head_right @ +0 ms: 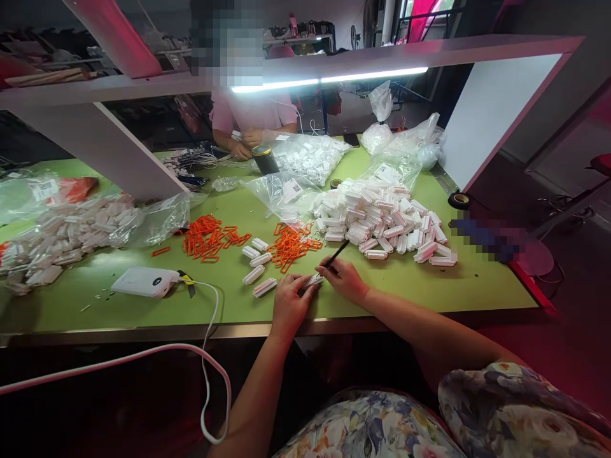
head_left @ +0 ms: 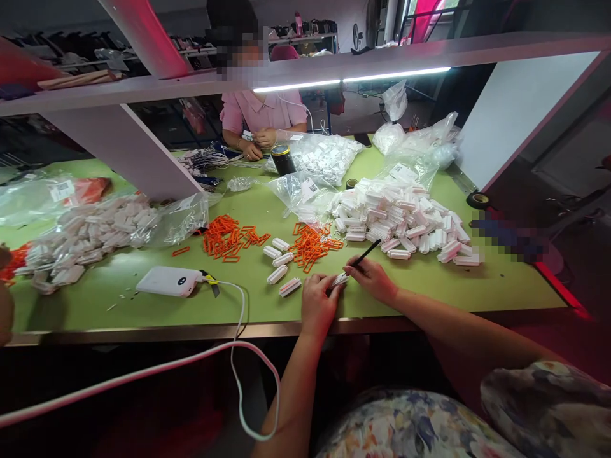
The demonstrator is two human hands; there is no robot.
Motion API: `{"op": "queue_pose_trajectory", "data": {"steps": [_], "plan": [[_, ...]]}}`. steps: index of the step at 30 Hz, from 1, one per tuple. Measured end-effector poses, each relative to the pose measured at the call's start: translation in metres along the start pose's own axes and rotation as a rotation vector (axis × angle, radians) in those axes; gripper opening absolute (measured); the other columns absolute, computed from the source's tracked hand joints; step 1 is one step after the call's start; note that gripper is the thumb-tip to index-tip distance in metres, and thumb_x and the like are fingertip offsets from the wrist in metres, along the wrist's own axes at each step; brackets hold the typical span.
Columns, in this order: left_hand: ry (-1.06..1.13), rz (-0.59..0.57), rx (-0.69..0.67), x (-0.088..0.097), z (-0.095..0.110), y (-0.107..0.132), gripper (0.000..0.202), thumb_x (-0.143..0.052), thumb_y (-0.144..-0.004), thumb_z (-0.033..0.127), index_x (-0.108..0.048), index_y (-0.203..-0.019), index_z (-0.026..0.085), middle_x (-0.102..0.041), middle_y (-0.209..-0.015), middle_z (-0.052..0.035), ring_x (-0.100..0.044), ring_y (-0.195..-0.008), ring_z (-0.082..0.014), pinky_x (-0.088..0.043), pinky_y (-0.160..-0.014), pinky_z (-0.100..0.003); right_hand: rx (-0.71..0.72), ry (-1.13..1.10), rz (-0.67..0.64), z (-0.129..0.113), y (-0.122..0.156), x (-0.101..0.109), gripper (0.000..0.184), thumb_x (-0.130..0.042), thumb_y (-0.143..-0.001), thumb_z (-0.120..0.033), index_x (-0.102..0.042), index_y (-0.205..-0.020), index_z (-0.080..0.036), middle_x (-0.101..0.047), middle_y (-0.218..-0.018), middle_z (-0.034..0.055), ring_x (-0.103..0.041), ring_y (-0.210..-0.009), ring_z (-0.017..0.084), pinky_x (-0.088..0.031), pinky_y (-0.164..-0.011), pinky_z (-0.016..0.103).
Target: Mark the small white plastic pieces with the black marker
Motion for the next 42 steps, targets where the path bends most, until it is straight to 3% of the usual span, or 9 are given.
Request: {"op": "queue_pose_trajectory", "data": {"steps": [11,16,24,27,33,42], "plan": [[-0.005,-0.01,-0.003,0.001,0.003,-0.001,0.019,-0.076,-0.091,0.02,-0.078,-0.109,0.022,-0.069,-0.097,-0.0062,-0.061,-0.095,-0.0241,-0.05,-0.087,-0.038,0.055,0.076,-0.013,-0.001,0.0,-0.003,0.029,-0.059,-0.1,-0.048,-0.066,-0.091,-0.021,-0.068,-0.077,0.0023,-0.063,-0.067,0.018,-0.053,-0.066,0.03],[0.003,-0.013,0.006,0.001,0.003,-0.001,0.017,-0.075,-0.091,0.02,-0.078,-0.108,0.023,-0.069,-0.097,-0.006,-0.061,-0.096,-0.0242,-0.05,-0.088,-0.038,0.137,0.211,-0.017,-0.005,0.001,-0.004,0.028,-0.055,-0.105,-0.044,-0.066,-0.093,-0.021,-0.071,-0.082,0.0046,-0.065,-0.073,0.019,-0.054,-0.072,0.03],[0.011,-0.01,0.007,0.002,0.002,0.0,0.017,-0.074,-0.092,0.022,-0.078,-0.108,0.025,-0.068,-0.096,-0.0054,-0.061,-0.096,-0.0238,-0.05,-0.088,-0.038,0.313,0.447,-0.153,-0.019,0.001,-0.015,0.018,-0.052,-0.106,-0.028,-0.065,-0.097,-0.02,-0.073,-0.091,0.0094,-0.068,-0.084,0.022,-0.054,-0.079,0.032],[0.006,-0.011,0.013,0.001,0.001,0.0,0.016,-0.074,-0.092,0.022,-0.078,-0.107,0.025,-0.068,-0.096,-0.0052,-0.061,-0.096,-0.024,-0.05,-0.088,-0.038,0.257,0.393,-0.132,-0.015,0.001,-0.015,0.02,-0.052,-0.106,-0.033,-0.064,-0.096,-0.021,-0.072,-0.089,0.0079,-0.067,-0.082,0.022,-0.054,-0.077,0.032],[0.005,-0.006,0.011,0.001,0.002,-0.001,0.018,-0.076,-0.09,0.022,-0.079,-0.108,0.023,-0.069,-0.098,-0.006,-0.061,-0.097,-0.0241,-0.05,-0.089,-0.039,-0.002,0.047,0.066,0.0,0.002,0.002,0.032,-0.053,-0.103,-0.051,-0.06,-0.089,-0.024,-0.067,-0.078,0.0011,-0.062,-0.069,0.018,-0.052,-0.065,0.028],[0.005,0.003,0.009,0.0,0.0,-0.001,0.019,-0.075,-0.092,0.023,-0.079,-0.11,0.024,-0.069,-0.097,-0.0058,-0.062,-0.095,-0.0234,-0.05,-0.088,-0.039,-0.029,0.004,0.027,-0.001,0.001,0.001,0.031,-0.057,-0.099,-0.052,-0.061,-0.088,-0.023,-0.068,-0.076,0.0008,-0.062,-0.069,0.018,-0.053,-0.068,0.03]]}}
Point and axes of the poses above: each hand's wrist, its own y-axis away from the middle knuckle, its own x-axis out of the back of the hand, z = x × y, the point moved 4 cm from there along -y, towards the middle knuckle
